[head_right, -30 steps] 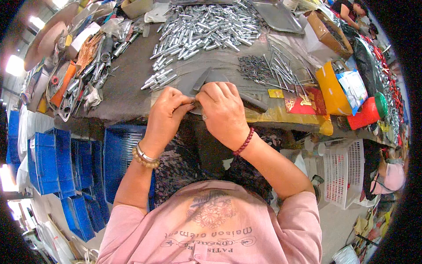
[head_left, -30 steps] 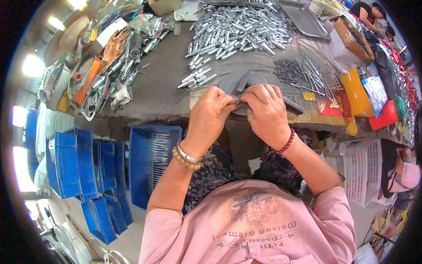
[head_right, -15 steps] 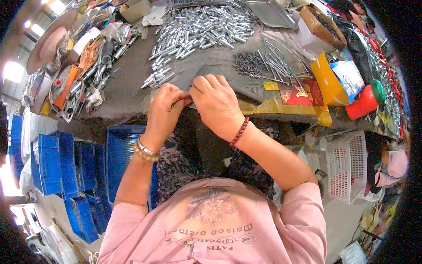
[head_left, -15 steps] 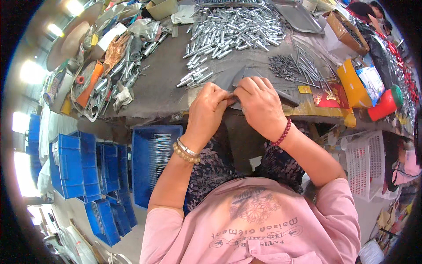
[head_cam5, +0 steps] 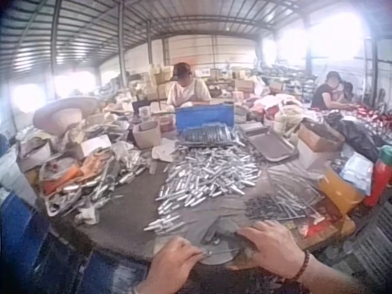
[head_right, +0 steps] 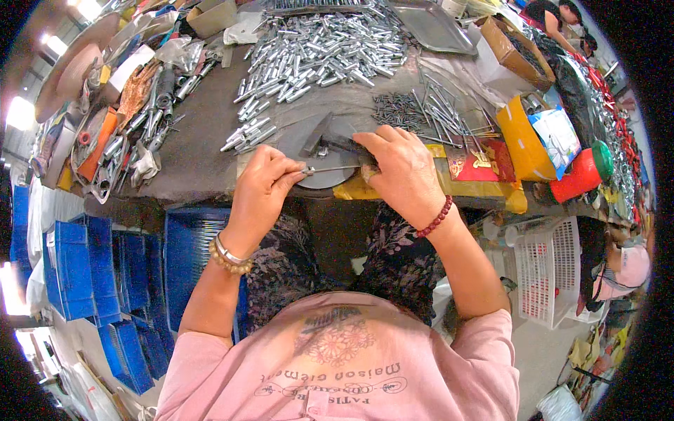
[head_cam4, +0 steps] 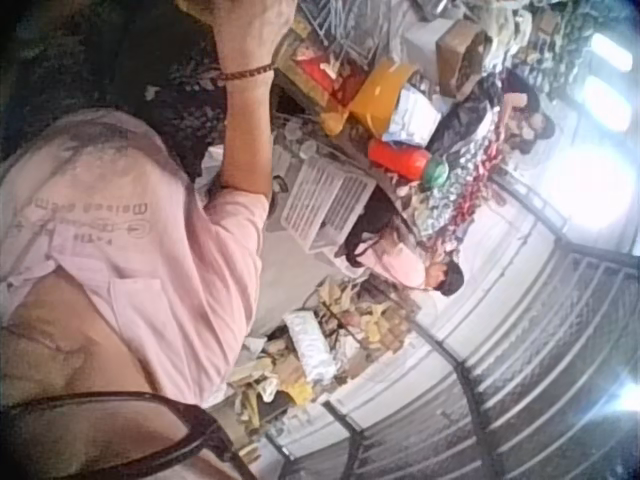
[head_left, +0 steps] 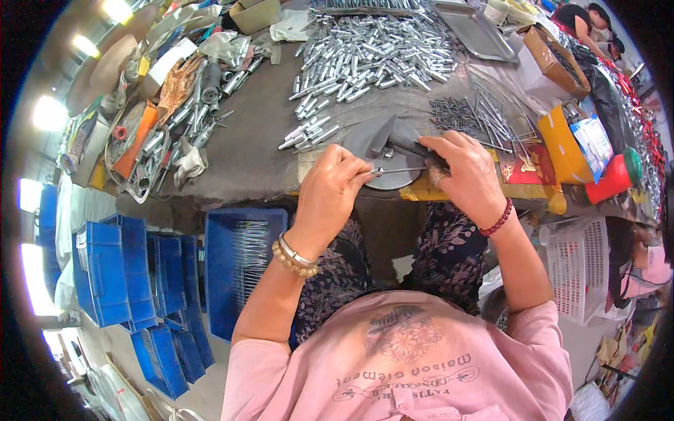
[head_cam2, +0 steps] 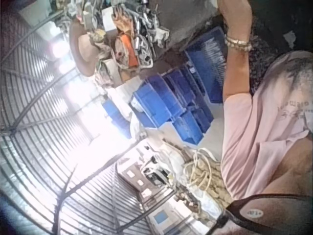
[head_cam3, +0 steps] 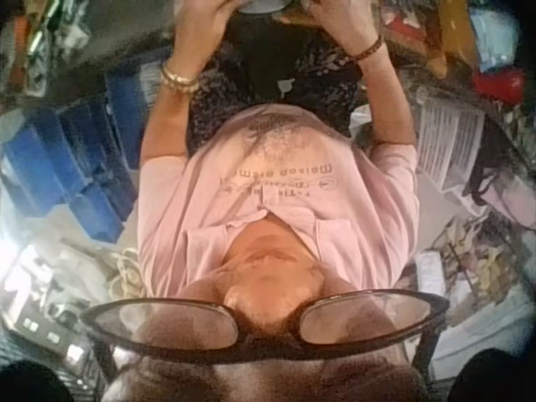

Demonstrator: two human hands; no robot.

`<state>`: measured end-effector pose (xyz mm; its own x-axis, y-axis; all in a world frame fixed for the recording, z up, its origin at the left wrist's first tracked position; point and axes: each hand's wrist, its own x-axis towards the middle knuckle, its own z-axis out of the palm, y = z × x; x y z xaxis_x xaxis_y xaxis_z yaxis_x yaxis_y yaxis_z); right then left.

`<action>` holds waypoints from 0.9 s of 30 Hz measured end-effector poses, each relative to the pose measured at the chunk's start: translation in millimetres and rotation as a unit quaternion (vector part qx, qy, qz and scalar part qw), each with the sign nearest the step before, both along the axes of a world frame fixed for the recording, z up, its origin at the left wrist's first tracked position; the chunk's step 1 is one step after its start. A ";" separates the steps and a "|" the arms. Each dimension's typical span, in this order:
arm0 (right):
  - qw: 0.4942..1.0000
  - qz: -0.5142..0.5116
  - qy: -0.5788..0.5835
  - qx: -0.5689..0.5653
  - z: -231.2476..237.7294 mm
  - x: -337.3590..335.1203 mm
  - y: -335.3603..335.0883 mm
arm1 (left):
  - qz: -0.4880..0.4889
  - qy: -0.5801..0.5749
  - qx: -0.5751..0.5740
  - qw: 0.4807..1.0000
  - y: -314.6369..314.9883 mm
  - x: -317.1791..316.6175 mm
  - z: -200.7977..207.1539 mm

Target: The person repeatedly assembles metal fasteners by aligning metal pins and sleeves on a round anvil, securing them using a small hammer, and placing the assembled pieces into a blue plastic container.

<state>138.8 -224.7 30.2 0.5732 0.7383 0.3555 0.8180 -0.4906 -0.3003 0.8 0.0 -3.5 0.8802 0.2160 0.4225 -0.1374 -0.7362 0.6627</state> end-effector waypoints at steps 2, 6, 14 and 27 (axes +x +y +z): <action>0.999 -0.006 0.024 0.048 5.7 -5.2 -4.6 | -0.005 0.000 -0.007 1.000 1.4 0.0 -1.3; 0.993 0.037 0.044 0.101 24.6 -25.2 -17.8 | -0.005 0.015 -0.024 1.000 0.2 1.0 0.0; 0.997 0.055 -0.025 0.055 18.3 -44.6 -14.5 | -0.023 -0.014 0.003 1.000 2.3 2.5 -0.7; 0.993 0.059 -0.001 0.101 14.4 -51.2 -13.4 | -0.021 -0.032 -0.011 0.999 1.8 3.5 -4.0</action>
<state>87.6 -238.1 44.6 0.4861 0.7145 0.5031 0.8668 -0.3211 -0.3814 4.3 1.8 -7.5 0.8605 0.1881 0.4734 -0.2107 -0.7146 0.6670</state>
